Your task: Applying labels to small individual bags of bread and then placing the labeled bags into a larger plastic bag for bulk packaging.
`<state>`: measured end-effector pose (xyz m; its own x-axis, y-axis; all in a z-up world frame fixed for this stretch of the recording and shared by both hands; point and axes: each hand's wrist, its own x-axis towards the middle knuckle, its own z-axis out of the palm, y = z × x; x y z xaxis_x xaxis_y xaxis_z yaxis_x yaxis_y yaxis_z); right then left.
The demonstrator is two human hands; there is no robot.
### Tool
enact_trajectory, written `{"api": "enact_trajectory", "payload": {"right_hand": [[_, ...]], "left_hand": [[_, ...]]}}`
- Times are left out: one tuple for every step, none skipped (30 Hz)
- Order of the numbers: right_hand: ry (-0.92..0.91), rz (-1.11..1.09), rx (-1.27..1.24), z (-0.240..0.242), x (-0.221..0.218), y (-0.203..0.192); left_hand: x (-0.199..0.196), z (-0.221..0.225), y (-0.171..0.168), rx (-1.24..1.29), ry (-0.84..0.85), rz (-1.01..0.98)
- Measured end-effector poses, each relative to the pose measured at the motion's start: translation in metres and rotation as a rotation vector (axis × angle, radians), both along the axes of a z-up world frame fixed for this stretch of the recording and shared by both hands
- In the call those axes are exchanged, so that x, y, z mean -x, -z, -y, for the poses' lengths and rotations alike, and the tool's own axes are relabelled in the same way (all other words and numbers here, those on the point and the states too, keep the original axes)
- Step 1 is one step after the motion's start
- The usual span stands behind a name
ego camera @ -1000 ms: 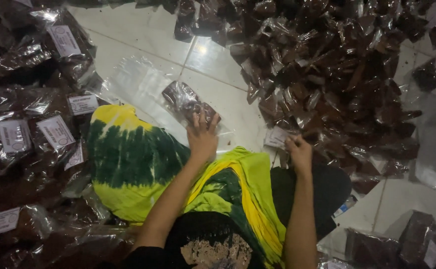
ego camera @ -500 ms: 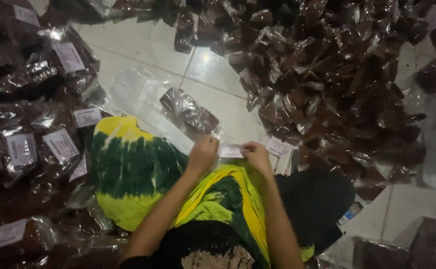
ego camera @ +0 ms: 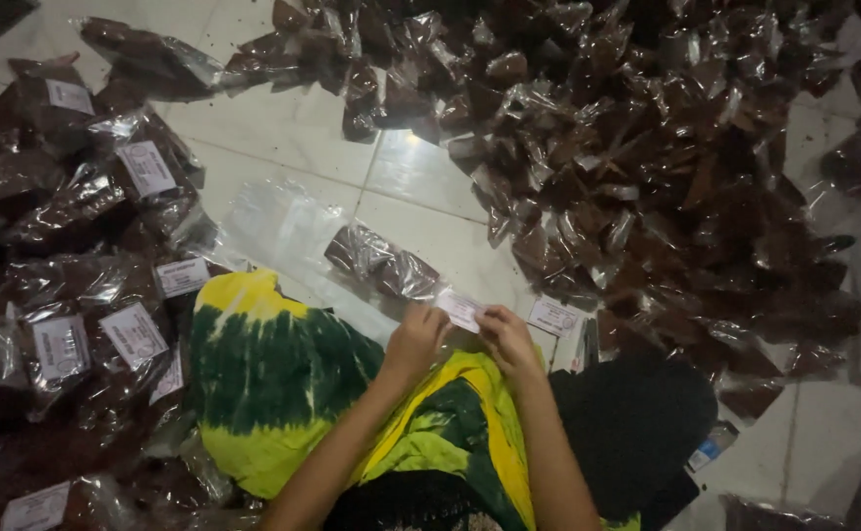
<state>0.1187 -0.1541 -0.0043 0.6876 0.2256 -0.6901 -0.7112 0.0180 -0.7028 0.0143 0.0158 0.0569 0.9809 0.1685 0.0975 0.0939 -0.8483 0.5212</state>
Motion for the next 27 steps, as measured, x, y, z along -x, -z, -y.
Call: {"api": "enact_trajectory", "payload": {"right_hand": [[-0.001, -0.003, 0.0, -0.01, 0.006, -0.004], [-0.048, -0.005, -0.081, -0.017, 0.01, -0.009], [-0.094, -0.006, -0.161, -0.025, 0.015, -0.014], [-0.09, -0.01, -0.162, -0.026, 0.016, 0.007], [-0.086, -0.01, -0.188, -0.026, 0.017, 0.027], [-0.088, -0.01, -0.214, -0.027, 0.017, 0.048], [-0.089, -0.013, -0.214, -0.033, 0.019, 0.017], [-0.208, 0.048, -0.001, -0.035, 0.019, -0.013], [-0.327, 0.11, 0.211, -0.038, 0.019, -0.044], [-0.328, 0.106, 0.213, -0.041, 0.019, -0.028], [-0.32, 0.057, 0.233, -0.044, 0.019, -0.013], [-0.311, 0.009, 0.248, -0.05, 0.019, 0.002], [-0.31, 0.006, 0.243, -0.056, 0.026, -0.008], [-0.525, 0.156, 0.456, -0.06, 0.028, -0.018], [-0.737, 0.307, 0.671, -0.065, 0.029, -0.028], [-0.729, 0.309, 0.672, -0.058, 0.027, -0.056], [-0.803, 0.283, 0.474, -0.052, 0.025, -0.083], [-0.873, 0.255, 0.269, -0.048, 0.024, -0.109], [-0.869, 0.256, 0.264, -0.046, 0.004, -0.108], [-0.701, 0.141, 0.195, -0.042, -0.012, -0.107], [-0.533, 0.027, 0.126, -0.038, -0.029, -0.106], [-0.526, 0.019, 0.126, -0.031, -0.044, -0.109], [-0.381, 0.251, 0.397, -0.024, -0.059, -0.113], [-0.219, 0.49, 0.657, -0.021, -0.078, -0.117], [-0.209, 0.489, 0.652, -0.017, -0.097, -0.098], [-0.28, 0.569, 0.788, -0.015, -0.113, -0.078], [-0.352, 0.647, 0.923, -0.012, -0.129, -0.058]], "left_hand": [[0.001, 0.006, 0.006, 0.0, -0.001, -0.003], [0.0, 0.013, 0.012, 0.004, 0.023, -0.009], [-0.001, 0.02, 0.017, 0.007, 0.047, -0.016], [-0.001, 0.024, 0.035, 0.007, 0.052, -0.019], [-0.001, 0.028, 0.053, -0.029, 0.131, 0.098], [0.0, 0.032, 0.07, -0.063, 0.205, 0.217], [-0.004, 0.025, 0.072, -0.063, 0.203, 0.214], [-0.009, 0.02, 0.075, -0.101, 0.148, 0.273], [-0.014, 0.015, 0.077, -0.139, 0.092, 0.33], [-0.017, 0.001, 0.045, -0.137, 0.092, 0.327], [-0.021, -0.013, 0.012, -0.079, -0.115, 0.139], [-0.026, -0.03, -0.021, -0.028, -0.318, -0.05], [-0.026, -0.031, -0.033, -0.033, -0.317, -0.052], [-0.03, -0.032, -0.045, 0.063, -0.351, -0.217], [-0.034, -0.033, -0.056, 0.16, -0.382, -0.383], [-0.035, -0.039, -0.04, 0.158, -0.376, -0.379], [-0.037, -0.045, -0.024, 0.163, -0.352, -0.407], [-0.038, -0.053, -0.008, 0.165, -0.332, -0.44], [-0.043, -0.064, -0.011, 0.159, -0.329, -0.44], [-0.044, -0.072, -0.013, 0.161, -0.315, -0.446], [-0.046, -0.08, -0.015, 0.163, -0.3, -0.452], [-0.047, -0.086, -0.016, 0.162, -0.294, -0.46], [-0.05, -0.09, -0.017, 0.124, -0.286, -0.497], [-0.057, -0.1, -0.02, 0.077, -0.277, -0.524], [-0.067, -0.1, 0.003, 0.068, -0.271, -0.522], [-0.074, -0.101, 0.027, -0.044, -0.246, -0.301], [-0.081, -0.103, 0.051, -0.152, -0.218, -0.079]]}}
